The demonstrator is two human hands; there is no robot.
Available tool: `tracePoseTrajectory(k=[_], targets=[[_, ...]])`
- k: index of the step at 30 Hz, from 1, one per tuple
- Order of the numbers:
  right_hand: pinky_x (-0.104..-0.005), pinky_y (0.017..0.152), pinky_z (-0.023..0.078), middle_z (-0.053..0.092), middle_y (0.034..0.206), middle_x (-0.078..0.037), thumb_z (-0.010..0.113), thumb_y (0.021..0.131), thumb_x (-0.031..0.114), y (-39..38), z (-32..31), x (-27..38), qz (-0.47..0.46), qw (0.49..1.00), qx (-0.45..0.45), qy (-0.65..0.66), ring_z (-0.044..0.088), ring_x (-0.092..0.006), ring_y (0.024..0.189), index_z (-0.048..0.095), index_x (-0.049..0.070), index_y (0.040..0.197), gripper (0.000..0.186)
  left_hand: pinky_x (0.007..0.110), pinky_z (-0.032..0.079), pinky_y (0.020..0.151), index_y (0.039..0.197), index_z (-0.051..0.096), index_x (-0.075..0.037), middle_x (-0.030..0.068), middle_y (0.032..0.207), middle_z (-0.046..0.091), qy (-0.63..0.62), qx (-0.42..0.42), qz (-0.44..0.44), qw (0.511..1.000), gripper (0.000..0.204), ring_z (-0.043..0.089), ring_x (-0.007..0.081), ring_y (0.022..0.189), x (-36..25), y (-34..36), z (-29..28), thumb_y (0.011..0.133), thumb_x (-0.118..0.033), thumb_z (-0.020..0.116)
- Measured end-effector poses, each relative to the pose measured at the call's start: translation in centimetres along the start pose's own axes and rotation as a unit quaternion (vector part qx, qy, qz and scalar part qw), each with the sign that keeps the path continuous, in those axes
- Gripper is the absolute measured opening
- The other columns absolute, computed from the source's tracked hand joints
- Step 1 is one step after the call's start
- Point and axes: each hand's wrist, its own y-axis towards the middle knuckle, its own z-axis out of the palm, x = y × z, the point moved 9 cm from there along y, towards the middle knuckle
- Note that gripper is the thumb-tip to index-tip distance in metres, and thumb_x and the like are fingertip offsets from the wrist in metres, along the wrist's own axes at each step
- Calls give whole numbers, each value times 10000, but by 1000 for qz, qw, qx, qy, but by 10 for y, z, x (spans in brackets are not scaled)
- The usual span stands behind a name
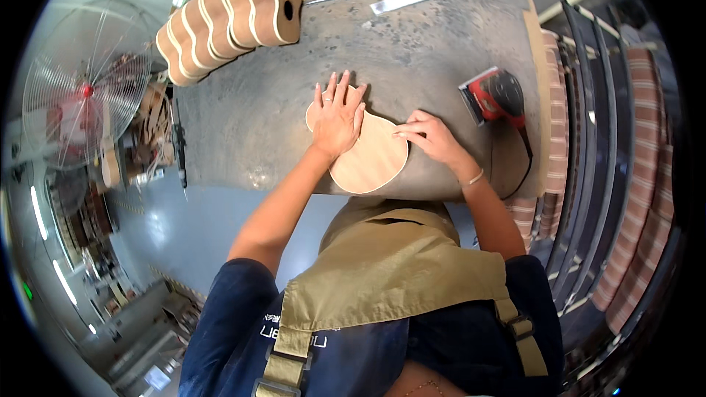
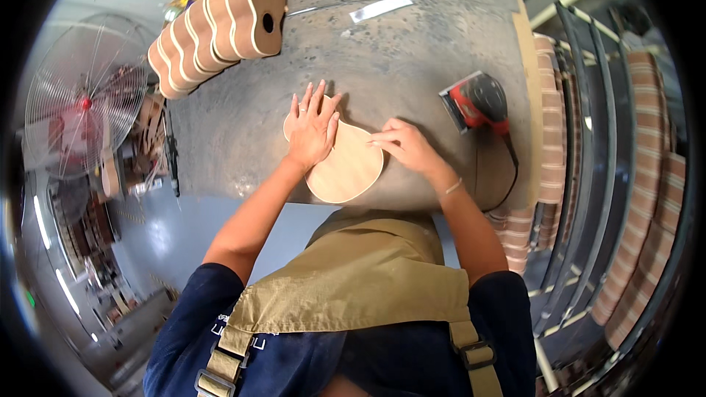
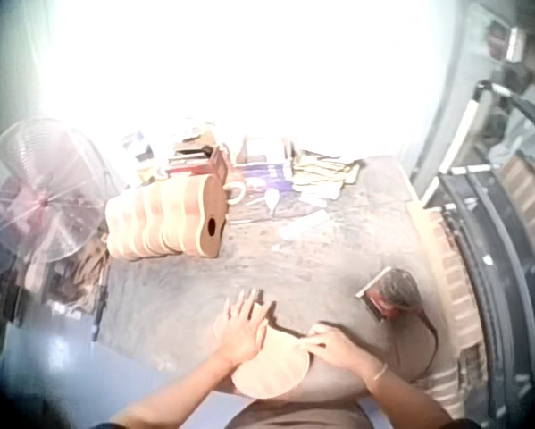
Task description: The person sands the sides of a wooden instrument body using a power sander. They then use a small hand tool to scrape the edges and surfaces of the wooden piece, handling the object to reach different sections.
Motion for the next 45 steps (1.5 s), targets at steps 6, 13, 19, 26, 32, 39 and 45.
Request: tracePoseTrajectory(k=[6, 13, 19, 26, 32, 39, 45], targets=[[-333, 767, 518, 636, 969, -95, 729, 974, 5, -108, 67, 27, 113, 904, -411, -37, 635, -221, 855, 819, 51, 1176, 225, 677, 255, 1243, 1439, 610, -160, 210, 1709, 385, 23, -28, 6, 999, 407, 318, 447, 1588, 1, 1, 4, 1123, -382, 479], [-374, 855, 567, 666, 1030, -123, 788, 927, 13, -115, 199, 57, 34, 922, -386, 27, 683, -256, 986, 856, 119, 1128, 237, 636, 390, 1116, 1359, 636, -174, 201, 1599, 499, 47, -30, 14, 998, 418, 465, 422, 1473, 2, 10, 0, 1102, -478, 507], [-309, 767, 494, 666, 961, -43, 734, 1048, 163, -120, 211, 51, 129, 898, -317, 276, 605, -134, 904, 816, 0, 1187, 229, 650, 438, 1071, 1333, 657, -182, 186, 1379, 574, 5, 52, 17, 998, 578, 540, 428, 1352, 10, 21, -7, 1036, -668, 561], [-272, 869, 569, 798, 1072, -28, 693, 1083, 128, -126, 90, 18, 104, 854, -502, 91, 706, -115, 943, 760, -49, 1267, 264, 589, 409, 1062, 1160, 604, 1, 256, 1253, 617, -24, 142, -104, 984, 806, 606, 442, 1211, 15, -56, -46, 920, -767, 670], [-336, 904, 635, 773, 1092, -90, 671, 1061, 70, -21, -11, -33, 47, 975, -219, 1, 760, -162, 983, 778, -7, 1287, 262, 531, 515, 894, 1121, 504, 2, 222, 1091, 632, -129, 46, -84, 987, 797, 642, 431, 1045, 25, -92, -7, 839, -662, 843], [-384, 895, 559, 752, 1014, -129, 723, 1024, 239, 87, 0, 9, -60, 994, -53, -71, 711, -284, 987, 846, 143, 1208, 241, 523, 526, 920, 1061, 574, -20, 203, 1087, 677, -203, 52, -135, 968, 780, 665, 406, 1065, 37, -90, -10, 731, -625, 941], [-363, 821, 529, 712, 929, -98, 724, 1027, 230, 19, -5, -20, -9, 986, -154, -69, 675, -246, 892, 840, 126, 1212, 241, 526, 534, 920, 1069, 595, -26, 204, 1102, 698, -224, 56, -159, 960, 784, 680, 409, 1072, 39, -92, -5, 716, -634, 941]])
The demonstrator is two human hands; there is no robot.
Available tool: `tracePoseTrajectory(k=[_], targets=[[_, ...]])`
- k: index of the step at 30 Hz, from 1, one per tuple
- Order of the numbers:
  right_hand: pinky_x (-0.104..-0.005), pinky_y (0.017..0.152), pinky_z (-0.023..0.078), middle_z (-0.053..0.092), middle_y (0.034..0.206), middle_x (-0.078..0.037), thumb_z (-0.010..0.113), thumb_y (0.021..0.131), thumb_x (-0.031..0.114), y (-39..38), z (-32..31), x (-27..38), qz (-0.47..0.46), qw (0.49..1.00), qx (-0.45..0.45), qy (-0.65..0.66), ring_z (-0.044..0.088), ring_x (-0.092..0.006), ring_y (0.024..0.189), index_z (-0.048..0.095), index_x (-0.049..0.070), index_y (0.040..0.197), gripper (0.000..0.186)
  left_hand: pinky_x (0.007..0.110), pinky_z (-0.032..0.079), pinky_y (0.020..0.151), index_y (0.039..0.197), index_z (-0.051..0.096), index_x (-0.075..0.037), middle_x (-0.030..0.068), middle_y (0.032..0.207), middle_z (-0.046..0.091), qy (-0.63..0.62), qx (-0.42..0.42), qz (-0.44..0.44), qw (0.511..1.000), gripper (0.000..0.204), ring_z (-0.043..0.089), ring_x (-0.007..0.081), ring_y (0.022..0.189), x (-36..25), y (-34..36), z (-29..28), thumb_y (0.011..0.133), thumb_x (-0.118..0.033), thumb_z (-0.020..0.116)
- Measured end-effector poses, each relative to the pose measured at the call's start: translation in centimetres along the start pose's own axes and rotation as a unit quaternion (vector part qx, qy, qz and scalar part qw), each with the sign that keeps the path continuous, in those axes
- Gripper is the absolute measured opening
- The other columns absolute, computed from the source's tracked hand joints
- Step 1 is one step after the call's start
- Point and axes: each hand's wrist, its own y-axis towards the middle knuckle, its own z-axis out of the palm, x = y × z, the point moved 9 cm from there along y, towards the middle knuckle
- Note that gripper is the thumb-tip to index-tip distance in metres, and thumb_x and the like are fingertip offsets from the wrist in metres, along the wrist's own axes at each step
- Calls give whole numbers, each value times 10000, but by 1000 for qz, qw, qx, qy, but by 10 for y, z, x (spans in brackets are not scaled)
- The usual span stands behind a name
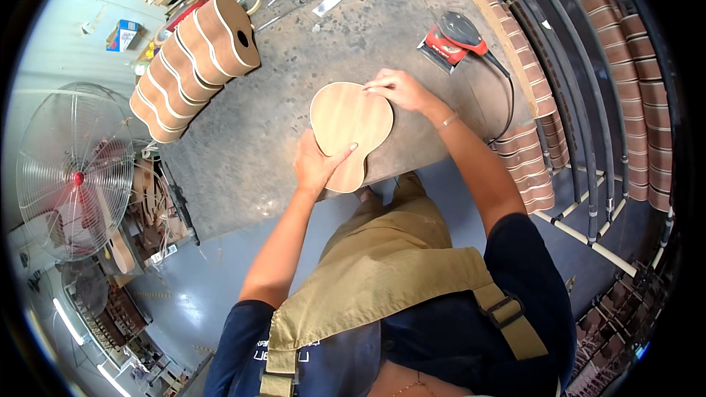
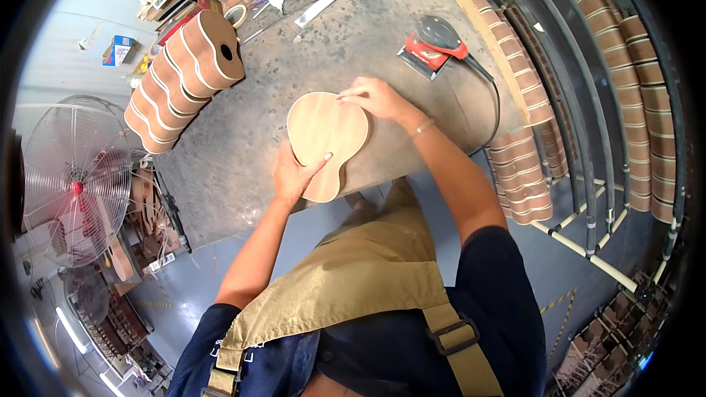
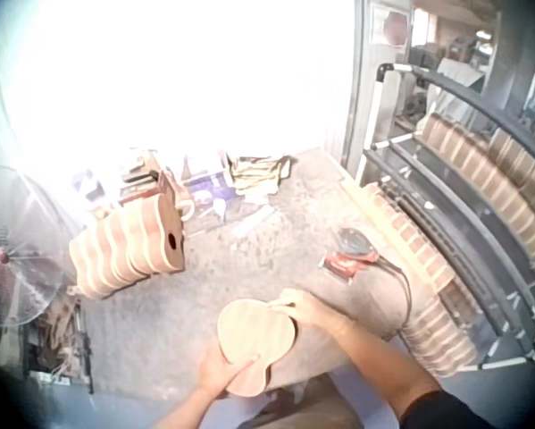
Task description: The person sands the sides of a wooden instrument body using a power sander. They then use a small hand tool to scrape the edges and surfaces of the wooden piece, handling the object to reach different sections.
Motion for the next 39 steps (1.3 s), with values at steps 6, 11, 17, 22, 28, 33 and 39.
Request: tracePoseTrajectory(k=[6, 11, 17, 22, 28, 33, 39], targets=[[-320, 758, 503, 678, 928, -77, 721, 1041, 183, -109, 18, 25, 139, 952, -272, 24, 645, -179, 849, 822, 77, 1227, 237, 533, 529, 955, 1135, 627, -18, 216, 1155, 712, 6, 1, 11, 1000, 787, 678, 412, 1125, -1, 2, 1, 750, -645, 907], [-289, 766, 513, 700, 964, -56, 730, 1055, 156, -149, 74, 64, 148, 870, -471, 21, 640, -139, 837, 816, 33, 1224, 227, 536, 522, 983, 1177, 653, -6, 221, 1164, 724, -9, 6, 29, 1000, 750, 672, 420, 1158, -8, 4, -3, 817, -630, 860], [-326, 779, 537, 702, 971, -93, 720, 1027, 76, -152, 123, 89, 103, 905, -408, 55, 674, -205, 857, 819, 28, 1201, 205, 498, 529, 972, 1191, 665, 0, 222, 1149, 742, 3, -8, 45, 999, 708, 704, 397, 1120, -8, 2, -4, 871, -612, 823], [-327, 743, 531, 685, 911, -115, 765, 998, 103, -172, 139, 84, 123, 938, -310, 95, 668, -204, 820, 833, 32, 1150, 181, 512, 532, 960, 1170, 653, 2, 240, 1164, 737, 22, -9, 35, 999, 723, 701, 414, 1119, -3, 3, -3, 873, -639, 808], [-352, 827, 561, 715, 971, -97, 786, 984, 143, -209, 217, 121, 50, 984, -79, 154, 693, -230, 878, 868, 116, 1085, 133, 525, 525, 994, 1266, 594, 19, 264, 1208, 704, -8, 8, 16, 1000, 783, 692, 417, 1160, 7, 7, 0, 844, -579, 872], [-338, 950, 597, 749, 1272, -86, 712, 1060, 139, -224, 126, 76, 242, 880, -295, 282, 693, -144, 1143, 844, 24, 1141, 193, 529, 503, 1083, 1597, 347, 8, 281, 1400, 565, -75, -19, 222, 972, 1203, 595, 458, 1267, 17, -42, -11, 689, -414, 1013], [-432, 1061, 603, 714, 1343, -84, 654, 1117, 195, -230, 144, 69, 337, 793, -211, 462, 672, -155, 1190, 689, -34, 1401, 367, 549, 484, 1107, 1684, 335, -111, 273, 1418, 520, 64, 56, 269, 959, 1222, 523, 500, 1312, 6, -111, 10, 679, -315, 999]])
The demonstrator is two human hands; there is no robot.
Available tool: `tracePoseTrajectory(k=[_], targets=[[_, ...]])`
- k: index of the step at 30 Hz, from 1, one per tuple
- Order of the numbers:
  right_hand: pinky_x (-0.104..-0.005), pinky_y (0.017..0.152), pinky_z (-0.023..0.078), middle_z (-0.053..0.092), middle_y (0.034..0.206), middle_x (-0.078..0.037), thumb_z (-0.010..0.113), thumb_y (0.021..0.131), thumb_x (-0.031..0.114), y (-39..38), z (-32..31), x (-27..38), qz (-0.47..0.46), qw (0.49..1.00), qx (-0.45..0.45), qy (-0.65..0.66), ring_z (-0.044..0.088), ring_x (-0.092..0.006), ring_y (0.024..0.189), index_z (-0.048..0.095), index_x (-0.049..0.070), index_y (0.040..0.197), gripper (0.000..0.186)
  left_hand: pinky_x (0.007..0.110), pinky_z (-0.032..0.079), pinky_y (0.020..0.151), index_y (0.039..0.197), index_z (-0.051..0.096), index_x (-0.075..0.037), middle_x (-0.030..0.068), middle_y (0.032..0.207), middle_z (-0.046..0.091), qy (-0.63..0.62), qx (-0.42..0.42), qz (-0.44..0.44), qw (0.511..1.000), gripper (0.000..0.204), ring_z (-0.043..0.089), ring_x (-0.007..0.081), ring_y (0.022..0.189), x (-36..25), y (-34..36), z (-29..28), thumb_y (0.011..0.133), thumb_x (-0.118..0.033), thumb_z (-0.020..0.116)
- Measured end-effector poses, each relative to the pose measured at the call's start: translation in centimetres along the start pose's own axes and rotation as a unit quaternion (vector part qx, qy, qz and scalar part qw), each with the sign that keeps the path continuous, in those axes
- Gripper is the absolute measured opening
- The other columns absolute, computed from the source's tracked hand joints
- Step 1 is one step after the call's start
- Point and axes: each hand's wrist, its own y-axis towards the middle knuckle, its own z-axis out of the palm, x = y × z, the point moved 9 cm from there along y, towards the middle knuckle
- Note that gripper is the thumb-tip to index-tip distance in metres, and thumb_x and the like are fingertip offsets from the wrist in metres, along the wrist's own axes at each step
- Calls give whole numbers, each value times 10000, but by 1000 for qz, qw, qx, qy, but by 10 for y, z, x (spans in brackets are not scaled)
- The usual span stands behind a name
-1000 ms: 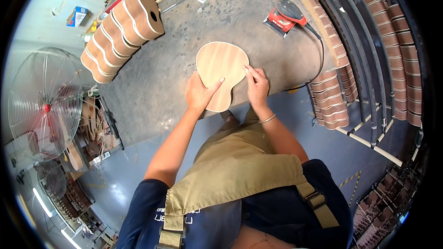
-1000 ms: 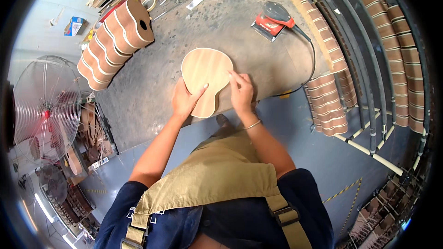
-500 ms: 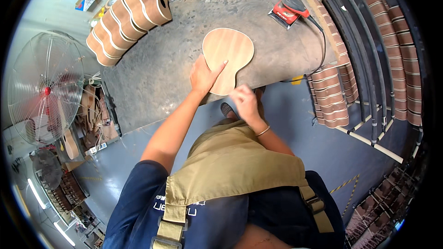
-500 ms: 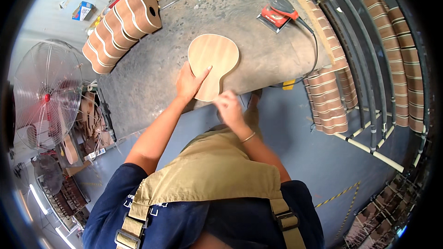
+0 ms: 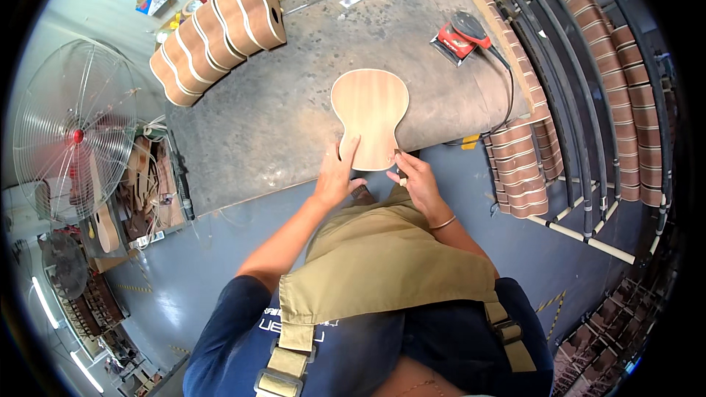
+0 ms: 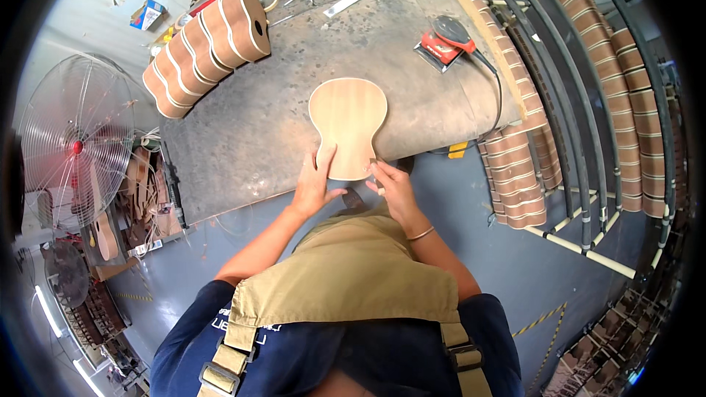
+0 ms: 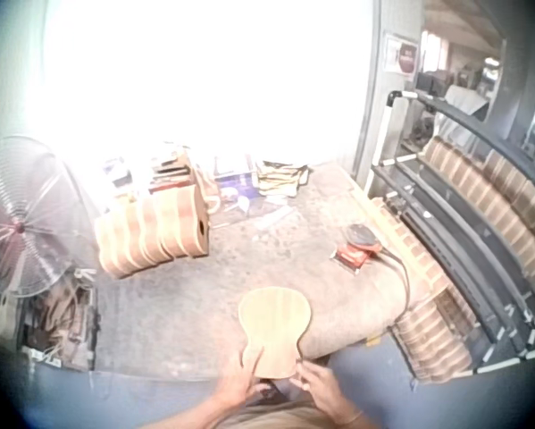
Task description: The person sands the sides of a wooden instrument body using a power sander. They then use a small hand tool to scrape the edges and surfaces of the wooden piece, handling the object to reach different sections.
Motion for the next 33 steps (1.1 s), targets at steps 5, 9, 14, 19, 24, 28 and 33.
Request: tracePoseTrajectory(k=[5, 9, 14, 19, 24, 28, 33], targets=[[-434, 1074, 599, 719, 1347, -114, 651, 1116, 200, -25, 13, 48, -2, 996, 58, -66, 701, -168, 1146, 681, -40, 1395, 369, 545, 484, 1107, 1543, 570, -102, 280, 1450, 535, 54, -113, 67, 990, 977, 548, 481, 1325, -27, 10, -39, 655, -226, 958], [-359, 922, 629, 755, 1167, -90, 651, 1113, 189, -40, 11, 125, -47, 998, 45, 13, 722, -139, 985, 712, -32, 1311, 304, 498, 510, 1103, 1376, 680, -70, 258, 1375, 644, -99, -165, 113, 975, 767, 635, 391, 1293, -59, 63, -146, 680, -222, 962], [-222, 602, 480, 754, 985, -23, 689, 1093, 209, 3, -35, 157, -135, 964, -44, -223, 620, -49, 714, 776, -6, 1191, 252, 344, 579, 940, 1337, 667, -8, 78, 1145, 757, -511, -132, -169, 832, 628, 710, 166, 1093, 24, 127, -139, 846, -279, 949], [-203, 541, 391, 710, 903, 17, 661, 1107, 211, 69, -52, 163, -123, 958, -54, -252, 534, -28, 637, 785, 29, 1242, 258, 430, 525, 1005, 1343, 651, -25, 189, 1197, 679, -142, -36, -235, 961, 650, 635, 323, 1162, 129, 155, -44, 897, -433, 889], [-258, 678, 522, 734, 975, -35, 614, 1114, 147, 139, -2, 185, -245, 911, 73, -322, 666, -100, 783, 767, -8, 1249, 256, 498, 472, 1082, 1421, 590, -48, 213, 1283, 598, -54, -29, -167, 984, 761, 535, 436, 1288, 94, 166, -40, 846, -439, 899], [-308, 795, 557, 736, 1017, -89, 641, 1080, 116, 219, 55, 176, -271, 858, 201, -387, 709, -172, 863, 766, -25, 1227, 239, 503, 454, 1092, 1464, 556, -66, 176, 1273, 600, -44, -44, -124, 990, 756, 543, 423, 1269, 87, 166, -34, 879, -435, 862], [-342, 877, 547, 732, 1034, -103, 679, 1040, 110, 253, 154, 168, -285, 771, 359, -442, 704, -227, 965, 793, 3, 1216, 235, 507, 452, 1089, 1462, 553, -74, 161, 1287, 602, -81, 0, -130, 988, 769, 548, 402, 1266, 83, 172, -43, 878, -473, 855]])
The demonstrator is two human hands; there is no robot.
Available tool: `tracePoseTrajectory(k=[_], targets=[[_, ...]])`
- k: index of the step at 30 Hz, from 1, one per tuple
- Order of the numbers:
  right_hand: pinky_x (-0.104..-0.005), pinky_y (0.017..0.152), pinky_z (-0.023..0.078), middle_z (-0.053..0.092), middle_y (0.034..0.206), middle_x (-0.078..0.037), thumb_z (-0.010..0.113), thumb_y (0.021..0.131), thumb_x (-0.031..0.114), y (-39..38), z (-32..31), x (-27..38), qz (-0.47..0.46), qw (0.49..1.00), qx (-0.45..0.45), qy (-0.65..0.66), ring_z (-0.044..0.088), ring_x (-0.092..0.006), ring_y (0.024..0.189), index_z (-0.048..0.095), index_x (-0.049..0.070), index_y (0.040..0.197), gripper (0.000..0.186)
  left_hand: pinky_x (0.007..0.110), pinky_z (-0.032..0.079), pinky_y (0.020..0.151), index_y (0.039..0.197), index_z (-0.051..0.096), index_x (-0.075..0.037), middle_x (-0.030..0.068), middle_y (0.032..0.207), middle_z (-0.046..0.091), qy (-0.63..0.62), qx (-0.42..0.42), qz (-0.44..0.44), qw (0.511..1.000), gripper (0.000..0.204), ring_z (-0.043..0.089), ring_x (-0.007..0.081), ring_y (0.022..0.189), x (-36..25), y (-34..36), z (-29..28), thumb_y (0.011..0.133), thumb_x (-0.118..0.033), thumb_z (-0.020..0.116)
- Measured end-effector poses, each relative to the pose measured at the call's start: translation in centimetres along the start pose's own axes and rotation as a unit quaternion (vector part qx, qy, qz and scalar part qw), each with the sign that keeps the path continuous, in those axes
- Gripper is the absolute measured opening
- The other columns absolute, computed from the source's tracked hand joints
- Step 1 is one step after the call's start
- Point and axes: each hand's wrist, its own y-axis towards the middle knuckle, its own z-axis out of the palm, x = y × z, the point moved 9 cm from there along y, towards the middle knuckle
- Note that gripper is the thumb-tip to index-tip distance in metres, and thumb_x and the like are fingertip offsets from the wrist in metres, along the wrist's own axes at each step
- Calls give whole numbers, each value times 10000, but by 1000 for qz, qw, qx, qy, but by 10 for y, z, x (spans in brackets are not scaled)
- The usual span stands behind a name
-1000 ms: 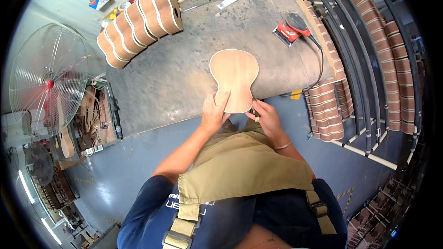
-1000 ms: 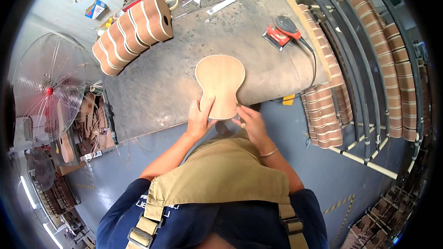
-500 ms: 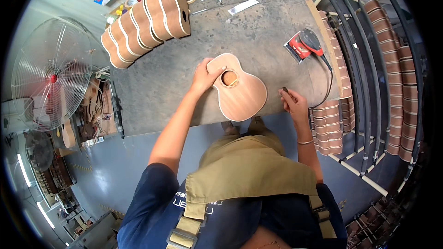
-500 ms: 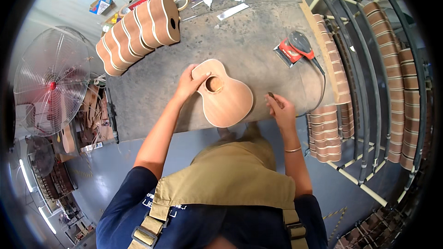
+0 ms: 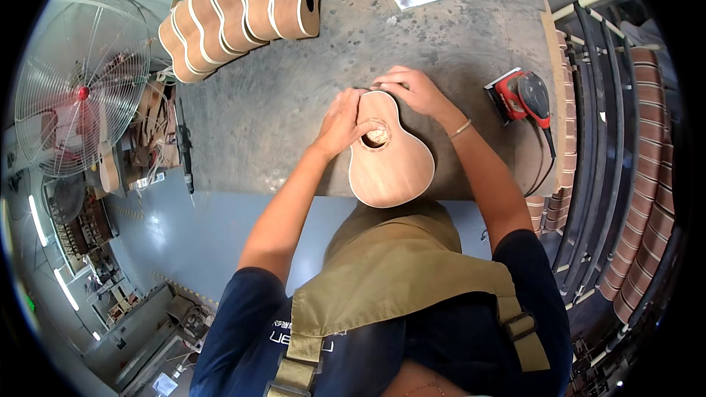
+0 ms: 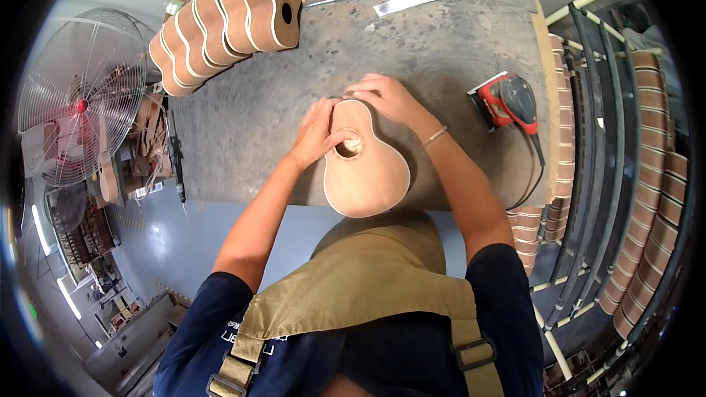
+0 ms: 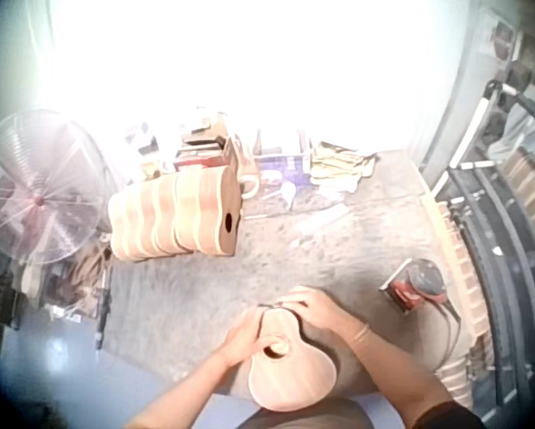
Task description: The person sands the sides of a wooden instrument body using a power sander. They then use a small hand tool to scrape the edges and surfaces of the wooden piece, handling the object to reach different sections.
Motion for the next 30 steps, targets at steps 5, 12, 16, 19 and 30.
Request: tracePoseTrajectory(k=[5, 12, 16, 19, 30], targets=[[-338, 895, 519, 713, 1043, -92, 701, 1044, 137, 12, 17, -14, 14, 997, 63, 35, 670, -200, 983, 806, 21, 1225, 238, 514, 470, 1070, 1358, 590, -63, 153, 1275, 626, -3, -19, -16, 1000, 744, 571, 414, 1236, 10, -1, 3, 840, -515, 874], [-311, 815, 498, 643, 956, -63, 720, 1029, 124, -54, 3, -6, 66, 997, -16, -26, 625, -181, 900, 823, 48, 1198, 211, 485, 472, 1049, 1363, 595, -51, 161, 1239, 646, -10, -39, 0, 999, 770, 588, 392, 1200, 10, 0, 4, 823, -515, 887], [-344, 777, 500, 622, 922, -84, 733, 1001, 150, -104, 15, 6, 78, 996, -23, 34, 627, -213, 861, 833, 90, 1191, 223, 483, 484, 1023, 1356, 600, -48, 169, 1220, 651, -11, -51, 4, 999, 765, 595, 389, 1181, 8, 0, 4, 819, -507, 895], [-344, 778, 504, 627, 904, -90, 737, 999, 154, -107, 4, 12, 59, 998, 35, -6, 630, -220, 852, 827, 82, 1192, 225, 488, 488, 1020, 1345, 602, -47, 174, 1214, 656, -17, -50, -4, 999, 758, 600, 396, 1179, 10, 2, 4, 813, -490, 909], [-357, 856, 523, 714, 979, -102, 698, 1018, 107, 7, -4, 18, -9, 999, 36, -9, 657, -234, 909, 826, 73, 1197, 222, 494, 501, 1018, 1328, 595, -56, 189, 1238, 669, -31, -75, -20, 997, 772, 624, 407, 1188, 12, -1, 0, 777, -470, 943]])
